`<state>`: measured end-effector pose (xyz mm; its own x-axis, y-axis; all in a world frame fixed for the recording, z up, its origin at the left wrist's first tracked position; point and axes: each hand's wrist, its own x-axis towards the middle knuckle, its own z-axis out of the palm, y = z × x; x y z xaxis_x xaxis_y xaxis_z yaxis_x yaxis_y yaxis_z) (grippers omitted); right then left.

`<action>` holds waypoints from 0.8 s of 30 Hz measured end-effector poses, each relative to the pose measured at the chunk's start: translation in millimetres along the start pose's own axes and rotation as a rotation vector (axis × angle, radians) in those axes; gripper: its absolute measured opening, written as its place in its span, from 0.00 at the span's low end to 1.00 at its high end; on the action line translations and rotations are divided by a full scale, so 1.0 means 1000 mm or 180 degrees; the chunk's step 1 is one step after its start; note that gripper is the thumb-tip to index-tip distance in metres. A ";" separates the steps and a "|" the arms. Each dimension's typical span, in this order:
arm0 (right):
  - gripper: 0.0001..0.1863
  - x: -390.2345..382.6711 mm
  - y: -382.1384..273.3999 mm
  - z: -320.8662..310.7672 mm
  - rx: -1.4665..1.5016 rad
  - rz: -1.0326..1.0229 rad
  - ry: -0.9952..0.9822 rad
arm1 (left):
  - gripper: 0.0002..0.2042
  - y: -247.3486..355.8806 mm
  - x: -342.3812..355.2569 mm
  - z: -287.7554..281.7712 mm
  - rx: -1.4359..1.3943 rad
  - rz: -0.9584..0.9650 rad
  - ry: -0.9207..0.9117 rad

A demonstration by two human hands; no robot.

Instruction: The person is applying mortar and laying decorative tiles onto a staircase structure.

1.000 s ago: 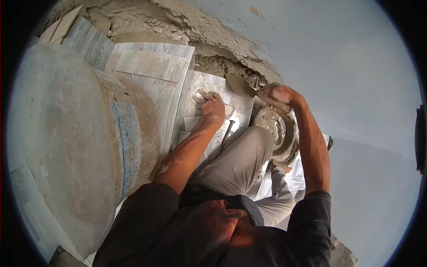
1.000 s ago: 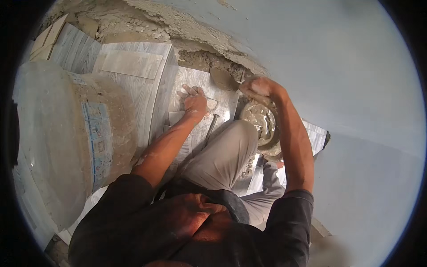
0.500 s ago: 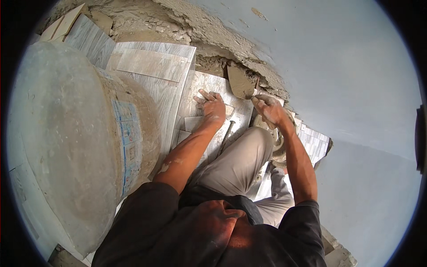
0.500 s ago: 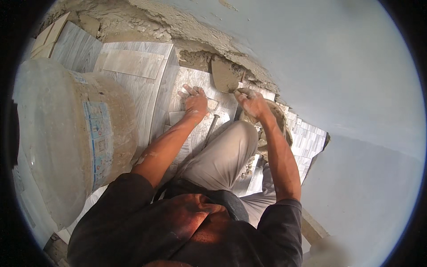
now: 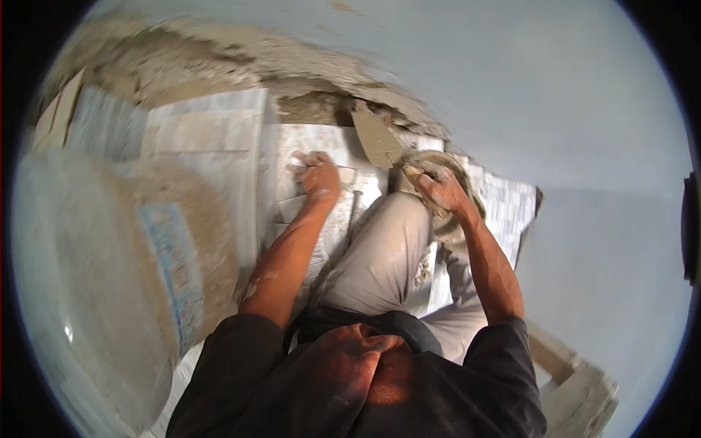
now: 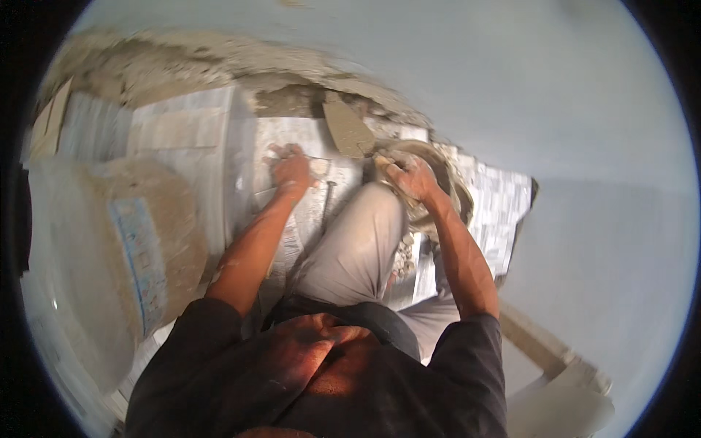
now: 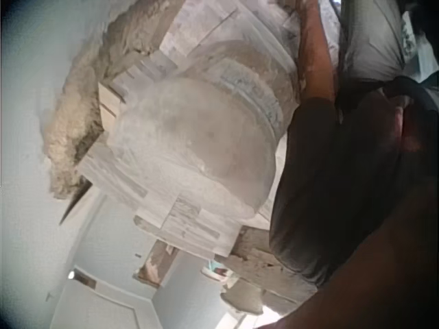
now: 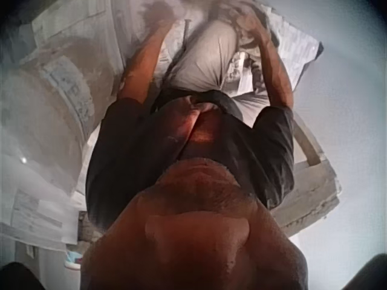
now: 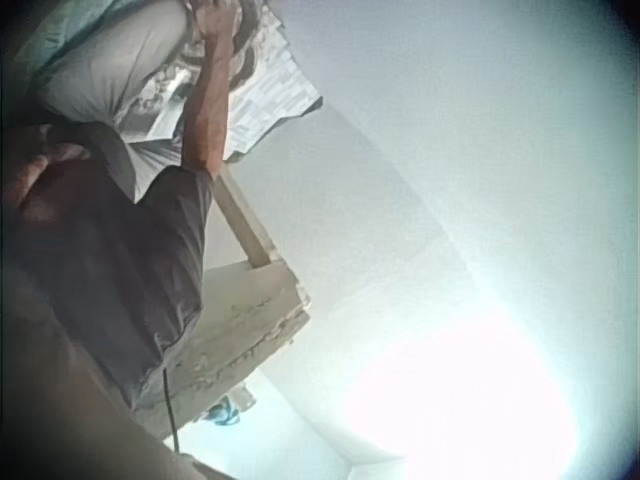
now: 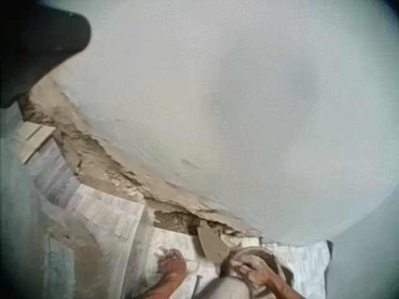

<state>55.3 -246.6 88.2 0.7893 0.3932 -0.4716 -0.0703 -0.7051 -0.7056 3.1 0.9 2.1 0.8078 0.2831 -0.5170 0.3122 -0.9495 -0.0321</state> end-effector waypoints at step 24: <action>0.13 -0.068 0.169 -0.079 -0.2634 0.1046 0.1982 | 0.55 -0.018 0.001 0.010 0.0160 0.0203 0.0247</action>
<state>37.8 -438.6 43.1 0.9942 -0.0914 -0.0567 -0.0860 -0.9921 0.0913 -6.8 16.6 -6.3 0.8622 0.2296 -0.4516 0.2350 -0.9709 -0.0450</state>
